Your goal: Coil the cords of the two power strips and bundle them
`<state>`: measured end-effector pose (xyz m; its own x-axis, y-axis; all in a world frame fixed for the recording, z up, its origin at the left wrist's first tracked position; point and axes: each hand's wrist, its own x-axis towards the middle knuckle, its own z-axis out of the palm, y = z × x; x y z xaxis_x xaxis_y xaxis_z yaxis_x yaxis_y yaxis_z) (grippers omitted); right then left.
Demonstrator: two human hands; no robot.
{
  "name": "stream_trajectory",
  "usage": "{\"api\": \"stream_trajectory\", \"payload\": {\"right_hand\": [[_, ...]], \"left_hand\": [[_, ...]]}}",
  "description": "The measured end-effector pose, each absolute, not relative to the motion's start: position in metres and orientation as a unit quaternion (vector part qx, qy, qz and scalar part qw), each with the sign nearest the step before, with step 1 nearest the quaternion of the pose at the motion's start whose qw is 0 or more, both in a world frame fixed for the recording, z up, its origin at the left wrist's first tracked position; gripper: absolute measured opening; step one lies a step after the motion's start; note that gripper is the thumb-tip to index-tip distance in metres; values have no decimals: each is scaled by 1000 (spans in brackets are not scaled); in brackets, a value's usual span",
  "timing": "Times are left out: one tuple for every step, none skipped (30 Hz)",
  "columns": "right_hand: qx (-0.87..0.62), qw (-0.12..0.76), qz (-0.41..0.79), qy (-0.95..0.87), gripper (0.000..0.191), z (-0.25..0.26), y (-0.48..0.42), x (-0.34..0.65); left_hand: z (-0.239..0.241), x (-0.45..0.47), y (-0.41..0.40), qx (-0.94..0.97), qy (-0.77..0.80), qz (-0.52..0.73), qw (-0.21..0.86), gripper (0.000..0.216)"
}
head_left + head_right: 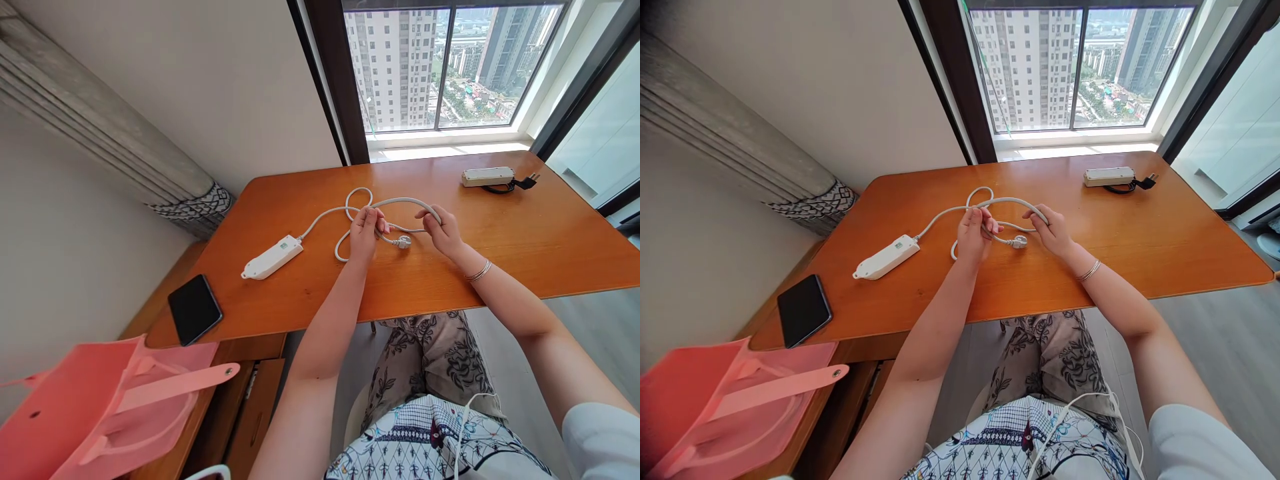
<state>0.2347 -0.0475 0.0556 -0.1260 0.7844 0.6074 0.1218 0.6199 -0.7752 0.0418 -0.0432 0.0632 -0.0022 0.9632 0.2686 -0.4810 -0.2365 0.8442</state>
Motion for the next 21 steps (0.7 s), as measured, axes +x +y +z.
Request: {"api": "stream_trajectory", "payload": {"right_hand": [[-320,609,310,-656,52,56,-46,233],[-314,642,329,-618,52,57,-44,232],[-312,672,340,-579,52,59,-41,232],[-318,698,344,-542,52,62,-39,233],[-329,719,341,-508,51,64,-36,235],[-343,733,337,-482,49,66,-34,237],[-358,740,333,-461,46,68,-31,241],[-372,742,333,-448,43,68,-29,244],[-384,739,337,-440,40,68,-26,247],[-393,734,342,-436,37,66,-23,251],[-402,726,350,-435,34,63,-19,254],[-411,714,357,-440,33,59,-16,256],[-421,697,363,-453,34,55,-13,258],[-431,671,371,-475,36,50,-10,259],[-440,637,381,-505,38,45,-9,259],[-446,596,394,-540,38,40,-7,257],[-447,555,408,-571,37,35,-7,255],[-443,522,422,-594,37,31,-8,252],[-437,503,433,-607,37,28,-9,248],[-430,503,436,-610,39,25,-11,244],[-424,519,429,-606,41,24,-13,240]], "left_hand": [[61,43,-44,463,279,625,563,47],[59,45,-44,493,284,590,572,47],[55,47,-44,526,291,550,579,47],[52,49,-44,559,296,510,583,48],[48,52,-43,588,301,475,582,49],[46,54,-43,611,302,449,578,51],[44,56,-43,625,300,432,577,53],[43,57,-44,629,296,424,581,55],[43,57,-45,622,292,425,589,56],[45,56,-46,607,287,432,602,56],[48,54,-47,586,283,445,615,55],[53,51,-48,563,281,461,625,54],[57,47,-49,542,280,481,629,53],[62,41,-49,525,278,505,626,52],[67,35,-48,512,277,530,617,51],[71,28,-47,500,276,556,604,50],[74,20,-45,487,277,583,588,50],[77,13,-43,473,279,611,570,49],[78,5,-40,459,283,637,551,48],[78,-2,-37,448,288,658,532,48],[77,-7,-34,443,292,674,514,47]]}}
